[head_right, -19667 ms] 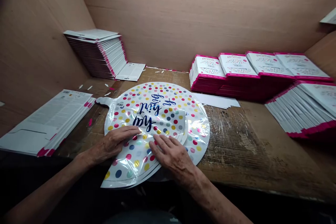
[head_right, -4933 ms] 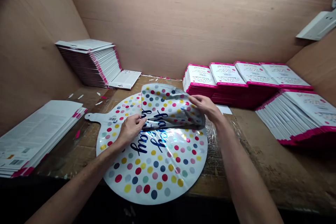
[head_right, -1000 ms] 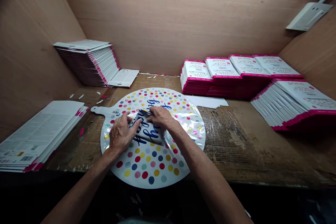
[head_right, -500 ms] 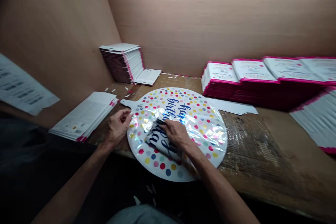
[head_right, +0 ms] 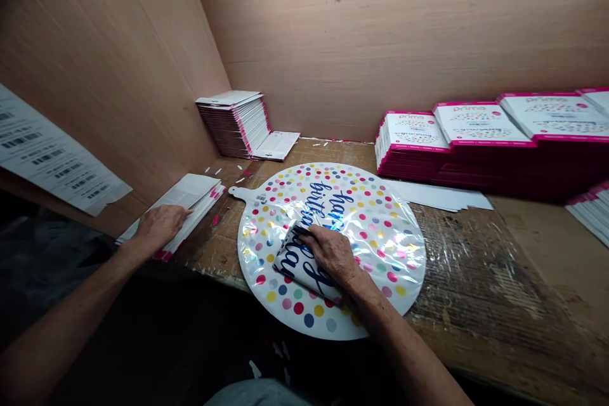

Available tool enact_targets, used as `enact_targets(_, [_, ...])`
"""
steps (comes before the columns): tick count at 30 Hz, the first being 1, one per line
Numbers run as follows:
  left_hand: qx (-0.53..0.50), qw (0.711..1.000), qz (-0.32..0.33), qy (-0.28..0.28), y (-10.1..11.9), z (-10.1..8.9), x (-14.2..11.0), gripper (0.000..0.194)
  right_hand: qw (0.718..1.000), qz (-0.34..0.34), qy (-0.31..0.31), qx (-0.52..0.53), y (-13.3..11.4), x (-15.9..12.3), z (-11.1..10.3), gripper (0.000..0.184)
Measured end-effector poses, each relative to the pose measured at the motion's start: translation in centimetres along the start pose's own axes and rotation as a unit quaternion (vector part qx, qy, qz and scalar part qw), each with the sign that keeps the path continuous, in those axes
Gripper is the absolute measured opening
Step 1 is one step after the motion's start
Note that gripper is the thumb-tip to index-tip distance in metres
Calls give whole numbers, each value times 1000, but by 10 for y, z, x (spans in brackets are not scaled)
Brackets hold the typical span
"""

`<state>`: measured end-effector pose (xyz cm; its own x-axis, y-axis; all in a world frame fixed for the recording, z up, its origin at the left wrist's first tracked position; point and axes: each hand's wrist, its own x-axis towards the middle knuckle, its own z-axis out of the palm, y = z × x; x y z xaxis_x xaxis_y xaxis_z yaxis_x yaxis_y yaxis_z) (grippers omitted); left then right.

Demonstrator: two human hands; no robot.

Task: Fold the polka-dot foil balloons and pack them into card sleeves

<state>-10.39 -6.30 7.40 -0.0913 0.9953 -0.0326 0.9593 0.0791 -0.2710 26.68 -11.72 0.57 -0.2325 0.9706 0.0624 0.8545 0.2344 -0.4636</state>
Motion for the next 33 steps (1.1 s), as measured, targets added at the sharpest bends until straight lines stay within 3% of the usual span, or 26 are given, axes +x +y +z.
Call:
enact_targets(4, [13,999,30,37,8,-11,-9,43,999,-9,15,49,1,-1,-3,26])
enact_targets(8, [-56,975,188,106,39,-2,-20,40,991,-9,38,126,5,-9,-13,27])
enact_targets(11, [-136,942,290,102,65,10,-21,44,986,24,55,155,12,-20,-22,28])
enact_targets(16, [-204,918,324,108,106,13,-22,28,988,43,43,143,13,-28,-27,31])
enact_targets(20, [-186,889,412,78,131,-1,-31,32,994,2,48,94,0,-18,-18,21])
enact_targets(27, [-118,885,449,39,147,-16,-45,27,987,-34,87,128,-5,-13,-9,22])
enact_targets(31, [-50,887,457,30,160,-18,-53,28,987,-35,60,144,1,-22,-15,22])
enact_targets(33, [-9,885,464,26,166,-19,-55,23,989,-50,51,130,2,-25,-13,32])
